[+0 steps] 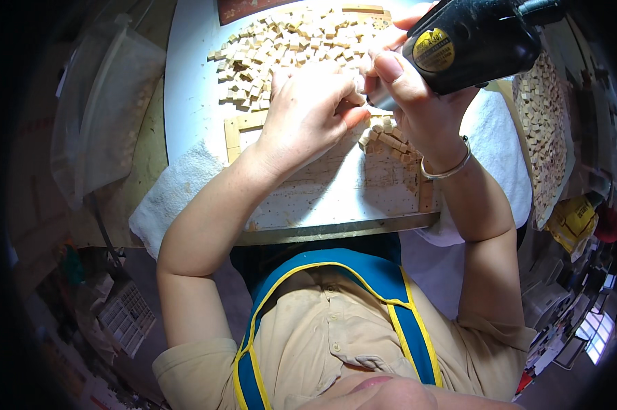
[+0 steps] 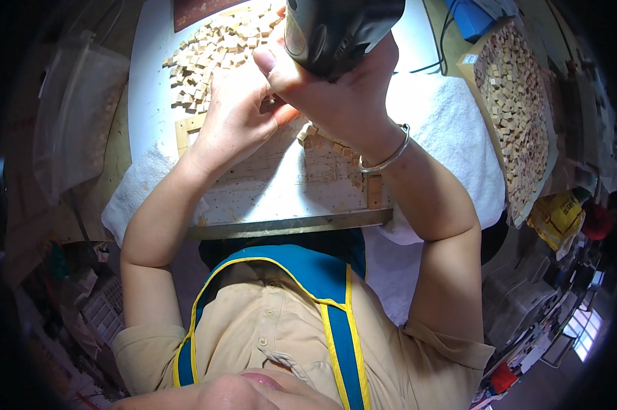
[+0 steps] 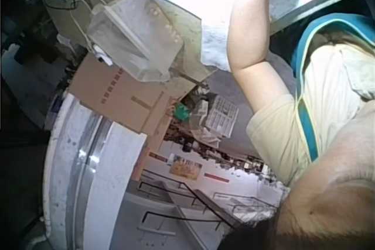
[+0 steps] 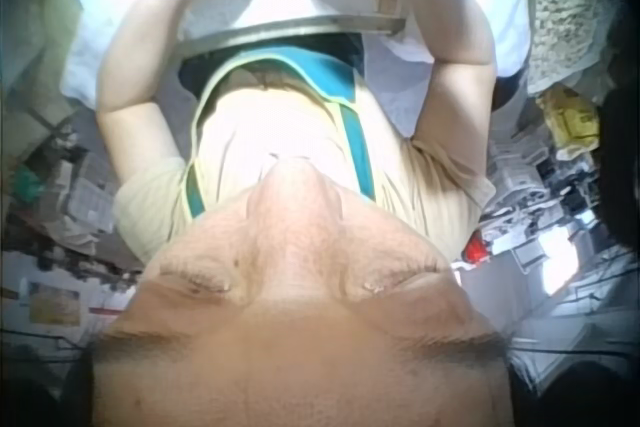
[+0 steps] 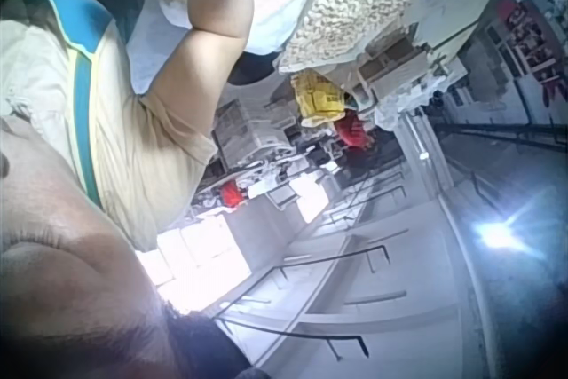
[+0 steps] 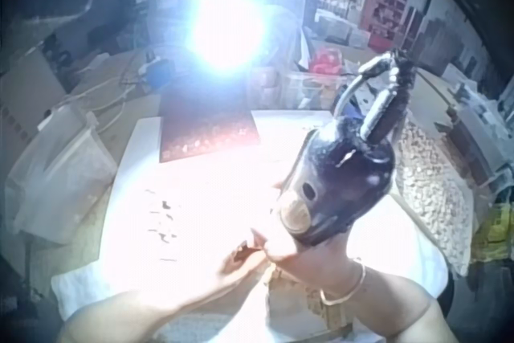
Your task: The person uses a rotary tool to carve small wooden blocks on a workbench. They hold each block with the left hand and apply the tool with the right hand, producing wood shavings that accumulate on the surface.
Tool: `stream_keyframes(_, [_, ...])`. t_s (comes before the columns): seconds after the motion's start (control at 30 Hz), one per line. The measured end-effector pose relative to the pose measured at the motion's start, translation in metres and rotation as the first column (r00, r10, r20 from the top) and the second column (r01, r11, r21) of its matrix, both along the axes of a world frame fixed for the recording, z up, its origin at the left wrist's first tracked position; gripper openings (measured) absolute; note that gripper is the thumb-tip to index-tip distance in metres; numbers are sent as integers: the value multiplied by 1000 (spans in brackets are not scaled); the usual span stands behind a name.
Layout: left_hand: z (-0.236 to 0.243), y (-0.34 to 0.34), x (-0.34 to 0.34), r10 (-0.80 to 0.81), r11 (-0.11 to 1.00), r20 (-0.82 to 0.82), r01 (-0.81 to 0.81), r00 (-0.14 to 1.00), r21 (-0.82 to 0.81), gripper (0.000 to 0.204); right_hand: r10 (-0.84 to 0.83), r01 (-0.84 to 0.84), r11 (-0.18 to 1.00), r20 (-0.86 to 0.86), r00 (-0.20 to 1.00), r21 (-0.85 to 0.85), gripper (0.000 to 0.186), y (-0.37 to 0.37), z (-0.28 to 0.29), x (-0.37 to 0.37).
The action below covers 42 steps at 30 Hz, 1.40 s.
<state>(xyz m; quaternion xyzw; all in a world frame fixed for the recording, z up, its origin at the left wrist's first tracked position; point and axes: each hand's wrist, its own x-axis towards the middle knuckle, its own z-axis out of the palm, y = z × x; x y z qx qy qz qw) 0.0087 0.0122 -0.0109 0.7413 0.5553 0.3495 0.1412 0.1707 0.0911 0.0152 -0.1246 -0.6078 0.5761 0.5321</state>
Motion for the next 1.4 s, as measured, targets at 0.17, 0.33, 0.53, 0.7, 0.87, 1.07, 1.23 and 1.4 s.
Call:
stream_keyframes(0.17, [-3,0,0,-6,1000,31,7,999,-14,18,-10,10,1000,10,1000,9,37,0,0,0])
stream_keyframes(0.33, [2,-1,1,8,999,10,-8,1000,-49,18,-14,14,999,7,1000,42,37,3,-3,-1])
stream_keyframes(0.53, [4,-2,2,21,996,27,-19,999,-84,17,-52,50,996,36,998,71,37,4,-4,1])
stream_keyframes(0.7, [0,-2,0,12,998,-6,-12,1000,-56,19,-16,16,1000,29,999,18,38,1,-3,1])
stream_keyframes(0.87, [-1,-2,0,24,998,-45,-26,999,-49,23,-13,8,998,92,996,57,41,-2,0,0])
stream_keyframes(1.07, [0,-2,0,17,999,-47,-19,999,-46,24,-85,67,991,169,982,112,44,-1,-4,2])
stream_keyframes(1.23, [-3,-3,0,21,998,-21,-22,1000,-61,23,-60,53,998,211,976,41,43,-8,-1,2])
stream_keyframes(1.4, [-6,0,0,15,999,26,-14,1000,-29,22,-55,55,998,107,993,5,42,-4,-4,1])
